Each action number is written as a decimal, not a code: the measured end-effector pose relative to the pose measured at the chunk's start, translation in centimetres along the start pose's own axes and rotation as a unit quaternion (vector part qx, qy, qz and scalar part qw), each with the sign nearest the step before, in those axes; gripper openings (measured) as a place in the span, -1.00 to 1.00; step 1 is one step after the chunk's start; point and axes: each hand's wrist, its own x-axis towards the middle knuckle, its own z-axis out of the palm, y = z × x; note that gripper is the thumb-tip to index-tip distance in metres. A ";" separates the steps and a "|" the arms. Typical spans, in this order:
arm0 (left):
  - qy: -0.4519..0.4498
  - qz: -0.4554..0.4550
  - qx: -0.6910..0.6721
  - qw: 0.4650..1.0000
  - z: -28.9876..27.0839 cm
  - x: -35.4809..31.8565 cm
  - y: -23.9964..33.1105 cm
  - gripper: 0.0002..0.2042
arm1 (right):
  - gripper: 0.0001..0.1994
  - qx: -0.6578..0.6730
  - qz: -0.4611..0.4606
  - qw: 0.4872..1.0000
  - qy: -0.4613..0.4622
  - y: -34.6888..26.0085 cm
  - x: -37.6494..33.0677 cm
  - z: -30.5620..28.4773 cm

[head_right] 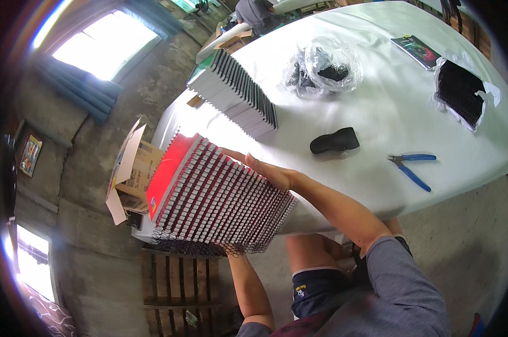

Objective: The person uses pliers to trim the metal spiral binding of stacked notebooks. They repeatedly pick up the stack, align the pliers with the spiral ends, and cut off excess wire. The trimmed pieces are discarded on the table.

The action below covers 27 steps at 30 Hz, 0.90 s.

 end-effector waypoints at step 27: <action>-0.011 0.043 0.063 0.997 4.6 -4.1 -2.3 -0.46 | -0.05 -0.017 0.051 0.994 0.097 4.4 -2.1 0.1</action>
